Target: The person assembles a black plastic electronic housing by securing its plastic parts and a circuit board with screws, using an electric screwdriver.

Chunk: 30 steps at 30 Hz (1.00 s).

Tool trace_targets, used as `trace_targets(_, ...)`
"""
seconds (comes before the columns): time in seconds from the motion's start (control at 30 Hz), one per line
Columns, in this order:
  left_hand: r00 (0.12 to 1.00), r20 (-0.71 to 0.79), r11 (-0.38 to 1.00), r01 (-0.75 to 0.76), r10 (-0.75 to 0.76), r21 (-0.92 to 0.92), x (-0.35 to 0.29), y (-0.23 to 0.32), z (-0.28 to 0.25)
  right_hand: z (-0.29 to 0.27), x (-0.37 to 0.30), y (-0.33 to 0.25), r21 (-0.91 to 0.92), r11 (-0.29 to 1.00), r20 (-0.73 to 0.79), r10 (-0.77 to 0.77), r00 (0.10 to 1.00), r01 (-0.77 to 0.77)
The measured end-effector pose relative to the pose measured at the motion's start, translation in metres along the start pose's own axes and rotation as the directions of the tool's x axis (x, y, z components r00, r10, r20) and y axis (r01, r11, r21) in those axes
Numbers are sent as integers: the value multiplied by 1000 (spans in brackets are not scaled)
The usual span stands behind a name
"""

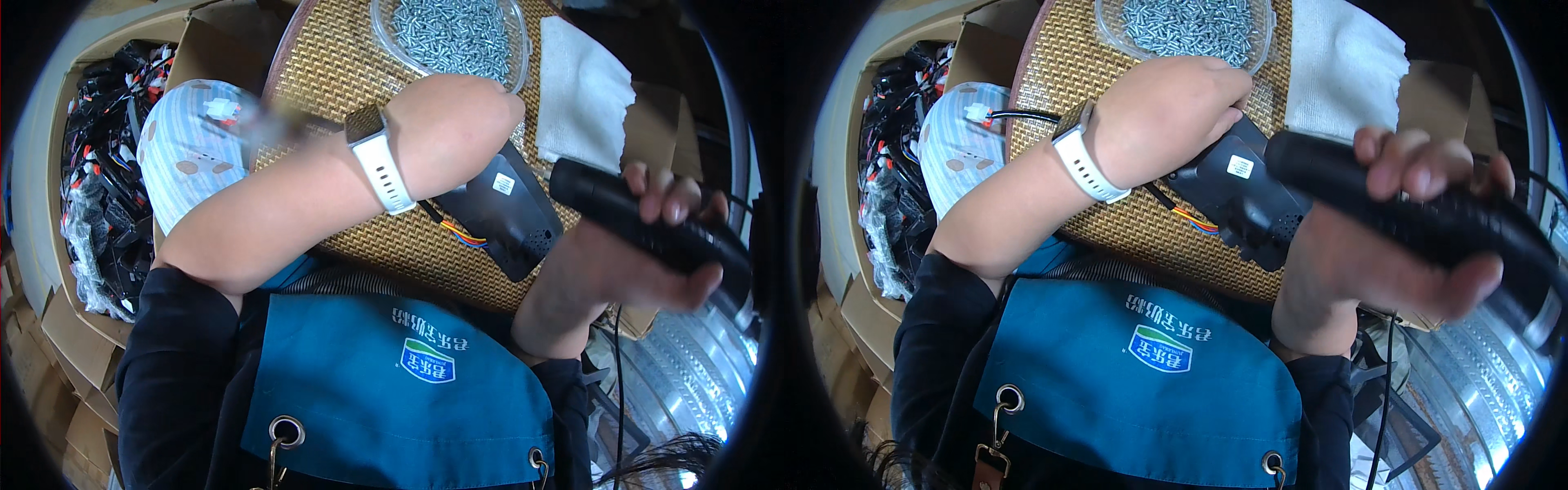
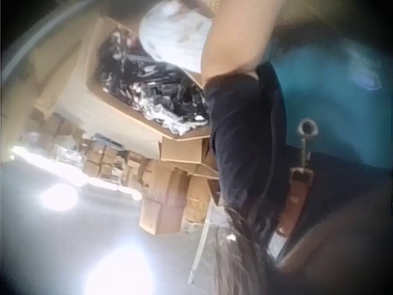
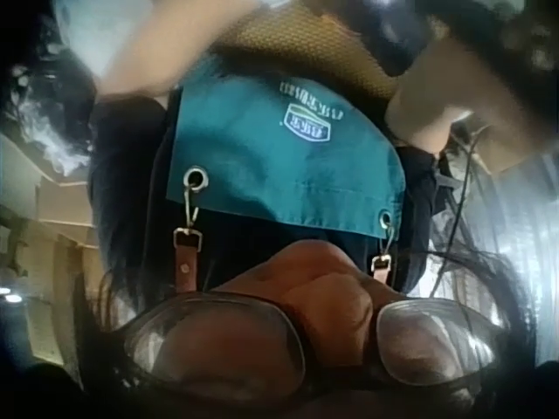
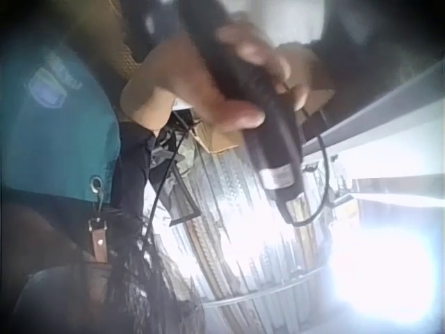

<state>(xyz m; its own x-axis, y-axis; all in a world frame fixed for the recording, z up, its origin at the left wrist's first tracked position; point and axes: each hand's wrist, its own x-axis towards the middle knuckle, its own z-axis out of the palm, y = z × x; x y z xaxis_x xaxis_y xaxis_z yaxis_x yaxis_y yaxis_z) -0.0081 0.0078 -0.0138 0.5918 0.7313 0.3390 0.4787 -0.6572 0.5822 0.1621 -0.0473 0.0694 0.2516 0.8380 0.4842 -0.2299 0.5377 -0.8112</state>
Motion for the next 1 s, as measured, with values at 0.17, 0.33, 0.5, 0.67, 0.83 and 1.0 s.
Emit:
trace_targets(0.17, 968, -251, 1000, -13, 18, 24, 7, -15, -31, 23, -19, 2, 119, 992, 310, -7, 951, -31)
trace_targets(0.33, 994, -85, 991, -64, 74, 114, -6, -17, -47, 28, -26, 20, 117, 993, 430, -46, 902, -5)
trace_targets(0.5, 952, 232, 979, -186, 201, -84, -46, -11, -57, 29, -31, 29, 83, 997, 412, -30, 911, -5)
trace_targets(0.67, 950, 272, 986, -127, 151, -104, -48, -12, -45, 33, -33, 37, 40, 998, 417, -68, 907, 56)
trace_targets(0.83, 952, 270, 985, -115, 146, -128, -46, -16, -46, 30, -30, 39, -25, 997, 531, -52, 846, 77)
trace_targets(1.0, 962, 235, 982, -103, 139, -159, -44, -16, -42, 34, -30, 39, -33, 997, 551, -35, 834, 63)
